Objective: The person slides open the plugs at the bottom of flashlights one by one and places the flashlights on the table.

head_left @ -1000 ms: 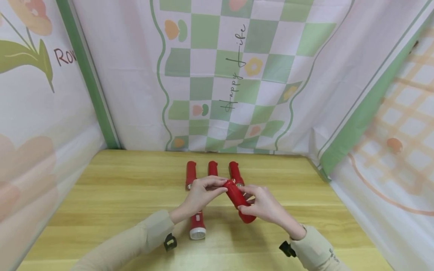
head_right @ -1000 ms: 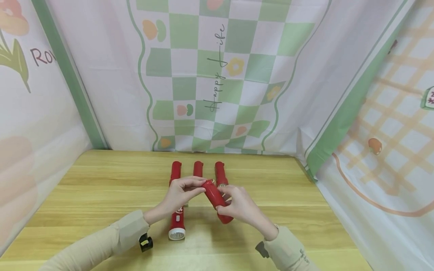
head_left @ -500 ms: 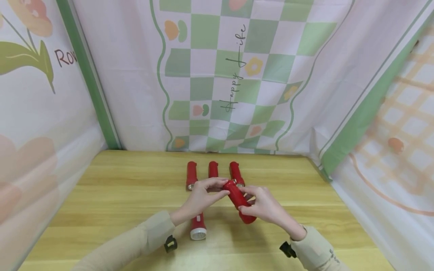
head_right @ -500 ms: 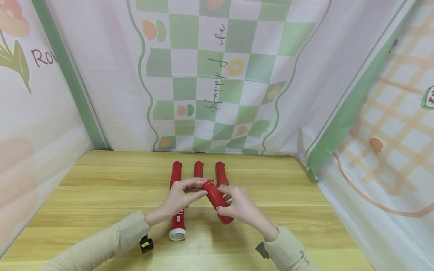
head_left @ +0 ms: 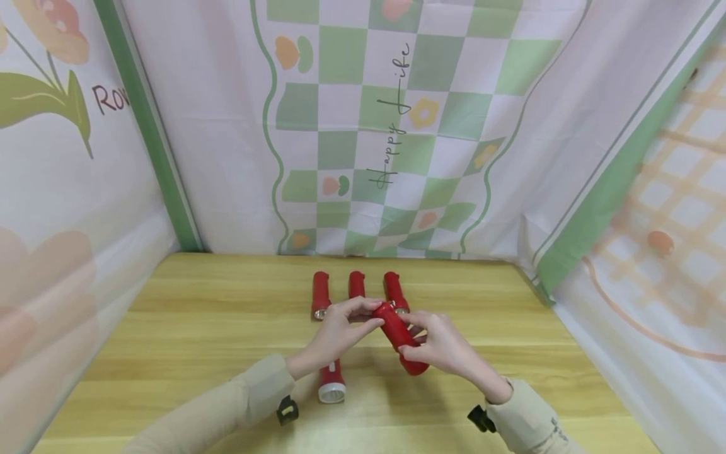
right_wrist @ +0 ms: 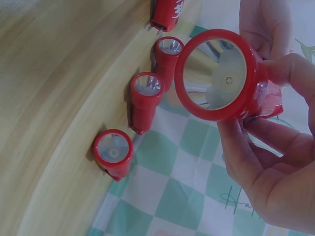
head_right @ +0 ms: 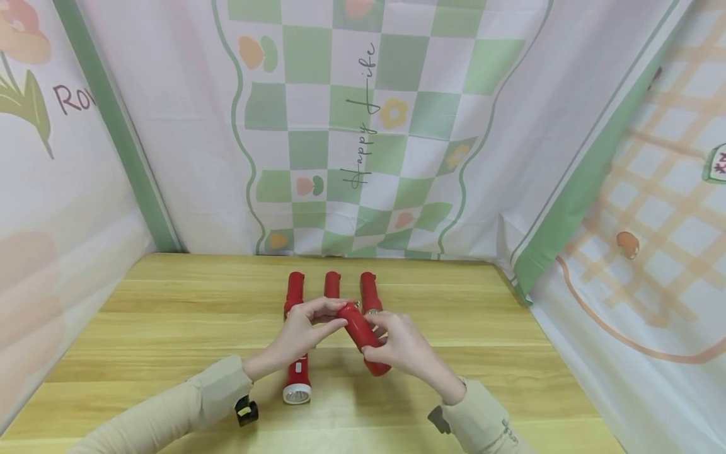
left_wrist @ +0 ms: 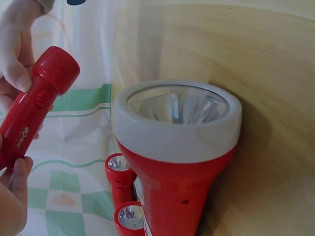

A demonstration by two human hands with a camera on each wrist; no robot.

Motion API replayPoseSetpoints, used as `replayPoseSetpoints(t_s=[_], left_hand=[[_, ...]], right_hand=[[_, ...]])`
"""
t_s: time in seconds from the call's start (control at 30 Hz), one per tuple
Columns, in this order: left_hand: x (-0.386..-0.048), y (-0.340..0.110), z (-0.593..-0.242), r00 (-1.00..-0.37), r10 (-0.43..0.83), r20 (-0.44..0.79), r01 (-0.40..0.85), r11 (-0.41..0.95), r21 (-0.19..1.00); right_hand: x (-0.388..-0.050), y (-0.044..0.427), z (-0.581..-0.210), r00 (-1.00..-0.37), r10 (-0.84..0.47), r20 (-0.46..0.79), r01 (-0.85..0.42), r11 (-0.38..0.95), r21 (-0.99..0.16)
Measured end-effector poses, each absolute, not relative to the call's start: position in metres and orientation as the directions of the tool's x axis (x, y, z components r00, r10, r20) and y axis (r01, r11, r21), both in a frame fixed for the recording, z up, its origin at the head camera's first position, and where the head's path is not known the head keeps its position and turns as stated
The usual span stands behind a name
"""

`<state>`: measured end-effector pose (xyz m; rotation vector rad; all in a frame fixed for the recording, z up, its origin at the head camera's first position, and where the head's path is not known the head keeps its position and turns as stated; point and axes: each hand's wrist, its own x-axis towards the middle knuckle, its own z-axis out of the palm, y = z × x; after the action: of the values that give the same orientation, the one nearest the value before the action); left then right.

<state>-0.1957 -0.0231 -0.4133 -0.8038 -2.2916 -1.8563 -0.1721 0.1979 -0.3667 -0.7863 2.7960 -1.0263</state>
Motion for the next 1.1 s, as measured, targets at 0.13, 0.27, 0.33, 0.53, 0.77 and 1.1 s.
replayPoseSetpoints(t_s=[0.13,0.27,0.33,0.53,0.77,1.1], left_hand=[[-0.1959,-0.0238,-0.412,-0.86,0.354,0.367,0.435,0.133,0.891],[-0.1969,-0.0243,-0.4119,-0.862,0.358,0.357,0.426,0.132,0.895],[-0.1976,-0.0243,-0.4119,-0.862,0.358,0.359,0.427,0.13,0.895],[-0.1995,-0.0238,-0.4118,-0.85,0.361,0.383,0.448,0.116,0.886],[-0.1995,-0.0244,-0.4121,-0.84,0.37,0.397,0.463,0.106,0.88],[-0.199,-0.0251,-0.4114,-0.836,0.382,0.393,0.46,0.101,0.882]], right_hand=[[-0.1722,0.1982,-0.3668,-0.863,-0.492,0.117,-0.452,0.647,-0.614],[-0.1718,0.1976,-0.3669,-0.862,-0.493,0.115,-0.453,0.651,-0.609],[-0.1718,0.1975,-0.3669,-0.862,-0.494,0.115,-0.455,0.653,-0.605],[-0.1727,0.198,-0.3641,-0.853,-0.507,0.121,-0.469,0.645,-0.604],[-0.1727,0.198,-0.3639,-0.854,-0.509,0.108,-0.462,0.646,-0.608],[-0.1721,0.1975,-0.3652,-0.859,-0.504,0.091,-0.449,0.655,-0.608]])
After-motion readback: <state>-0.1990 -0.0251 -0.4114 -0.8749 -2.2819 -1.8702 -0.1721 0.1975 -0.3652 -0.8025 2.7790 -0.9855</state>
